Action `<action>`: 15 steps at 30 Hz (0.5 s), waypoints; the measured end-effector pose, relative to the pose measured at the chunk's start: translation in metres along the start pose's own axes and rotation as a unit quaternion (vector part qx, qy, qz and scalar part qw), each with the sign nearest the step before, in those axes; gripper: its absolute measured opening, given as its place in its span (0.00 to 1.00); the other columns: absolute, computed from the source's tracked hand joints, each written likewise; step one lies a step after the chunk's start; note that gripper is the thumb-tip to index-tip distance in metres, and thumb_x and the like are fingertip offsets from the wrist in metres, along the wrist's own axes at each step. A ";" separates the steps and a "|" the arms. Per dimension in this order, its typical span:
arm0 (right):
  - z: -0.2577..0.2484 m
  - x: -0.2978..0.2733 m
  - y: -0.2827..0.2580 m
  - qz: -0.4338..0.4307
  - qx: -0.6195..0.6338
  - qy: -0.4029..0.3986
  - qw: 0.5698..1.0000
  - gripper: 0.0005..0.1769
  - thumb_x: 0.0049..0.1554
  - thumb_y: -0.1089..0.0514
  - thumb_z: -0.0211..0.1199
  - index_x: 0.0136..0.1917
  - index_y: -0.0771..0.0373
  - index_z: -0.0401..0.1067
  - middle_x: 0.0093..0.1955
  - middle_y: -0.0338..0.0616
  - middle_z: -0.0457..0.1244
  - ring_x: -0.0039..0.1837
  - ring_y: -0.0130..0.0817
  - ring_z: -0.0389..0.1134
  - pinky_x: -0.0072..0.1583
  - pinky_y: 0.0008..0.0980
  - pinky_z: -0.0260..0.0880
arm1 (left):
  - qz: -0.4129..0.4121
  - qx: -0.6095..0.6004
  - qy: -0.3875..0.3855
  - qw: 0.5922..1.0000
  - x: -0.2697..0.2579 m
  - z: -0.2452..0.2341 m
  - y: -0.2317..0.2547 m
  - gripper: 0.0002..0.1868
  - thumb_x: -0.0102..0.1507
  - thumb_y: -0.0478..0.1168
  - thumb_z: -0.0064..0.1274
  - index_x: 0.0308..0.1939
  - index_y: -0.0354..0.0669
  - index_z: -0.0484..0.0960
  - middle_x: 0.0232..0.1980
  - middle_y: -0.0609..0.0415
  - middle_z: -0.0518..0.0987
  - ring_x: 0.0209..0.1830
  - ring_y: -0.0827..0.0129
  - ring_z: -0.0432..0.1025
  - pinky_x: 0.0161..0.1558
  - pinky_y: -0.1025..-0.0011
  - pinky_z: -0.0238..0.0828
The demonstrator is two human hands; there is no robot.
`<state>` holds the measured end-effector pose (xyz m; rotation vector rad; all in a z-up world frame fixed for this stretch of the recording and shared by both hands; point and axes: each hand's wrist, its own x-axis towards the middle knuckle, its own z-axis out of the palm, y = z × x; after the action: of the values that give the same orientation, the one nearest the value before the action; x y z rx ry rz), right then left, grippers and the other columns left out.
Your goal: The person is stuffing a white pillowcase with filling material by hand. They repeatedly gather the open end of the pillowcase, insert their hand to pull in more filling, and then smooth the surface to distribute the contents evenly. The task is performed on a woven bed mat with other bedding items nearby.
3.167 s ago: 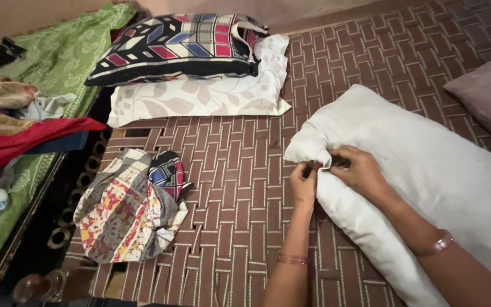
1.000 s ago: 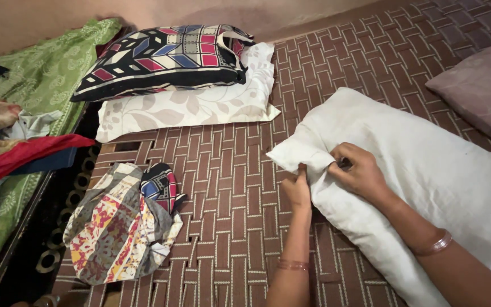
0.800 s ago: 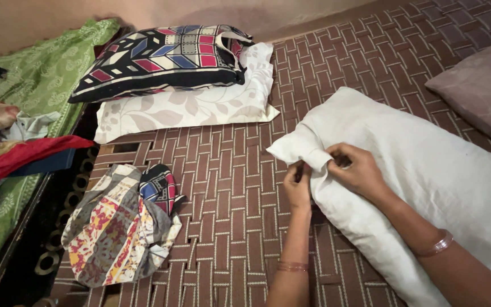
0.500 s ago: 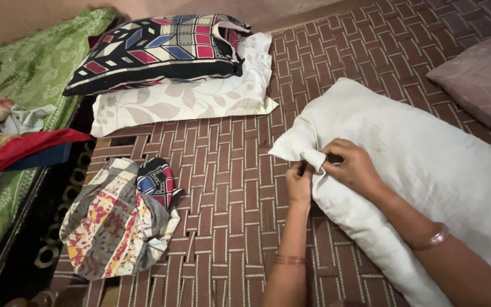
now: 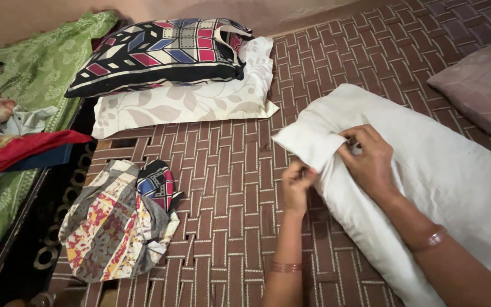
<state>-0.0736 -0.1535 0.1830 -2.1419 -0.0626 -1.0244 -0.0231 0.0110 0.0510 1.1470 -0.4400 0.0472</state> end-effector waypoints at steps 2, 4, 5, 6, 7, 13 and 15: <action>0.000 0.000 0.005 0.054 0.112 -0.078 0.989 0.08 0.56 0.64 0.68 0.50 0.66 0.77 0.49 0.43 0.69 0.47 0.31 0.70 0.49 0.31 0.71 | -0.121 -0.105 0.158 0.974 0.008 0.000 -0.002 0.09 0.66 0.38 0.52 0.43 0.34 0.82 0.43 0.56 0.83 0.43 0.71 0.75 0.48 0.73 0.70; 0.004 -0.003 0.006 0.143 0.211 -0.140 0.957 0.09 0.58 0.62 0.65 0.52 0.64 0.77 0.48 0.40 0.69 0.47 0.26 0.69 0.49 0.27 0.70 | -0.163 -0.073 0.210 0.961 0.010 -0.008 -0.015 0.11 0.67 0.39 0.50 0.44 0.34 0.82 0.44 0.53 0.85 0.43 0.68 0.77 0.47 0.71 0.72; 0.008 -0.007 0.005 0.204 0.253 -0.164 0.931 0.10 0.58 0.60 0.64 0.54 0.63 0.77 0.47 0.38 0.69 0.47 0.23 0.68 0.48 0.26 0.70 | -0.148 0.011 0.184 0.972 0.009 -0.012 -0.027 0.10 0.65 0.36 0.52 0.46 0.34 0.83 0.44 0.51 0.85 0.44 0.67 0.77 0.48 0.70 0.72; 0.012 -0.010 0.006 0.265 0.292 -0.187 0.900 0.12 0.59 0.58 0.64 0.56 0.61 0.77 0.46 0.36 0.69 0.46 0.21 0.67 0.47 0.24 0.69 | -0.131 0.093 0.157 0.974 0.008 -0.016 -0.041 0.11 0.63 0.32 0.53 0.48 0.33 0.83 0.45 0.50 0.85 0.45 0.65 0.77 0.48 0.69 0.73; 0.015 -0.011 0.008 0.294 0.274 -0.177 0.898 0.12 0.60 0.58 0.63 0.57 0.61 0.77 0.46 0.38 0.69 0.46 0.22 0.68 0.46 0.26 0.70 | -0.145 0.081 0.172 0.971 0.007 -0.018 -0.055 0.12 0.62 0.31 0.54 0.49 0.33 0.82 0.47 0.51 0.84 0.46 0.66 0.77 0.49 0.69 0.73; 0.032 -0.014 0.035 0.114 0.140 -0.207 0.962 0.16 0.54 0.62 0.69 0.57 0.65 0.80 0.49 0.42 0.68 0.46 0.27 0.69 0.49 0.26 0.70 | -0.129 -0.011 0.142 0.981 0.005 -0.015 -0.077 0.16 0.61 0.29 0.56 0.53 0.28 0.82 0.49 0.48 0.84 0.46 0.66 0.77 0.48 0.69 0.73; 0.034 -0.017 0.040 0.128 0.150 -0.225 0.954 0.16 0.53 0.61 0.71 0.56 0.64 0.80 0.49 0.42 0.69 0.46 0.28 0.69 0.49 0.27 0.70 | -0.145 -0.032 0.150 0.978 0.003 -0.011 -0.069 0.16 0.60 0.29 0.56 0.53 0.30 0.82 0.49 0.49 0.84 0.46 0.66 0.77 0.47 0.68 0.73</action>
<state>-0.0498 -0.1560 0.1335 -1.9952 -0.1440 -0.3395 0.0005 -0.0082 -0.0116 1.1089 -0.0046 -0.0482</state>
